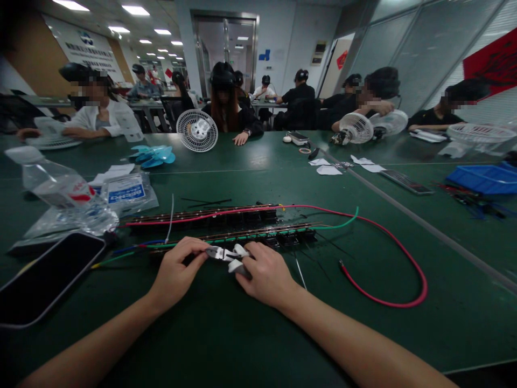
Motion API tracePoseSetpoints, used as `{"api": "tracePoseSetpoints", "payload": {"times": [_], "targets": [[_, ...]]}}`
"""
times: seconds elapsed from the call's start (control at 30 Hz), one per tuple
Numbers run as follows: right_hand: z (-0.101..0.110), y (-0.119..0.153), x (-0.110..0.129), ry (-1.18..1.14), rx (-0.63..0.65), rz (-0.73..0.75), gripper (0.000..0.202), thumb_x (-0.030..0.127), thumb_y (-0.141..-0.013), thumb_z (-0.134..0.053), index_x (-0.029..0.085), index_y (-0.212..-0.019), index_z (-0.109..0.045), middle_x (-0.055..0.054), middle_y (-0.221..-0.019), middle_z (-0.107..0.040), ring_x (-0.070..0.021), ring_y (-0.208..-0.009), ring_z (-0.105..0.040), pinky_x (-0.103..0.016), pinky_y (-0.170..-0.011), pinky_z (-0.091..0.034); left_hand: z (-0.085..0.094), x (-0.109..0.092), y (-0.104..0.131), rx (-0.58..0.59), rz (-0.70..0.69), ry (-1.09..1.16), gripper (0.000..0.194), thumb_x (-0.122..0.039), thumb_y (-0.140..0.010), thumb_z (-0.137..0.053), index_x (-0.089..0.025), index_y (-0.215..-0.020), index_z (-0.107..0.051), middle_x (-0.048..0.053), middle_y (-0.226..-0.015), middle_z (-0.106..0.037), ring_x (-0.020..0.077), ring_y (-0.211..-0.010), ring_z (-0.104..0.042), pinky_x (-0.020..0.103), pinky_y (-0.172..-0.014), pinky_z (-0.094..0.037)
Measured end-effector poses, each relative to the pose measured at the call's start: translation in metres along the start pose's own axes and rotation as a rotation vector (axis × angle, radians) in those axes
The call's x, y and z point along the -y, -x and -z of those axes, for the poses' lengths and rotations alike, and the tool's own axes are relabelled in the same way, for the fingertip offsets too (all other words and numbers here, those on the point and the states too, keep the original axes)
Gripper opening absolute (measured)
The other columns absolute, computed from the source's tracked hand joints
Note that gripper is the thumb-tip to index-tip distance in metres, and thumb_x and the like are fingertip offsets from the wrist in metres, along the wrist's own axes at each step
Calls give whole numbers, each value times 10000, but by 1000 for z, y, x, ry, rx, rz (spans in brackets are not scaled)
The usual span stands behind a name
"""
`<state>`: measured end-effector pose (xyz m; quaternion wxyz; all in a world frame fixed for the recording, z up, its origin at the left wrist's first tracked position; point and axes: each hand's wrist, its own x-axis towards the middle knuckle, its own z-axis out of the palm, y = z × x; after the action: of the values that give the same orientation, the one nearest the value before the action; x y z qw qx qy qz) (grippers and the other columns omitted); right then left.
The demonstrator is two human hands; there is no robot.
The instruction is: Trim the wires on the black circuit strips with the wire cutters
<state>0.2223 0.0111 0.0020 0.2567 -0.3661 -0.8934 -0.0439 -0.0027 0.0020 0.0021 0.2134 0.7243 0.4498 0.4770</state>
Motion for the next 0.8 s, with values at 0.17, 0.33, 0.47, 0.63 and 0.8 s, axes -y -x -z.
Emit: {"api": "tracePoseSetpoints", "payload": {"times": [0.17, 0.33, 0.47, 0.63, 0.8], "targets": [[0, 0, -1, -33, -19, 1, 88, 216, -763, -577, 147, -761, -631, -138, -989, -613, -223, -852, -573, -377, -718, -508, -1, 2, 1, -16, -1, 15, 116, -158, -858, -576, -203, -913, -668, 56, -948, -708, 207, -897, -640, 370, -794, -520], [-2, 1, -2, -37, -39, -11, 91, 218, -761, -585, 150, -793, -635, -146, -1034, -605, -248, -923, -571, -414, -780, -508, -2, 3, 3, -18, -4, -3, 136, -162, -871, -556, -193, -953, -660, 53, -927, -695, 192, -872, -637, 333, -762, -514], [-2, 1, -1, -35, -45, -28, 88, 211, -773, -567, 150, -783, -630, -142, -1040, -599, -253, -945, -563, -421, -815, -503, -1, 3, 3, -25, -37, -21, 105, -174, -867, -568, -189, -927, -653, 53, -893, -678, 186, -840, -621, 321, -733, -504], [0, 0, 0, -31, -33, -22, 105, 198, -759, -572, 141, -820, -636, -149, -1066, -582, -269, -991, -543, -442, -853, -482, 0, 2, 2, -8, -64, -26, 109, -170, -867, -564, -189, -925, -654, 58, -897, -684, 197, -852, -620, 339, -748, -503], [2, 0, 2, -33, 8, -22, 176, 205, -755, -581, 149, -909, -644, -146, -1104, -566, -275, -1021, -527, -457, -873, -464, 1, 0, 2, 10, -67, -24, 142, -132, -864, -560, -195, -952, -653, 52, -936, -691, 195, -887, -622, 355, -800, -494]]}}
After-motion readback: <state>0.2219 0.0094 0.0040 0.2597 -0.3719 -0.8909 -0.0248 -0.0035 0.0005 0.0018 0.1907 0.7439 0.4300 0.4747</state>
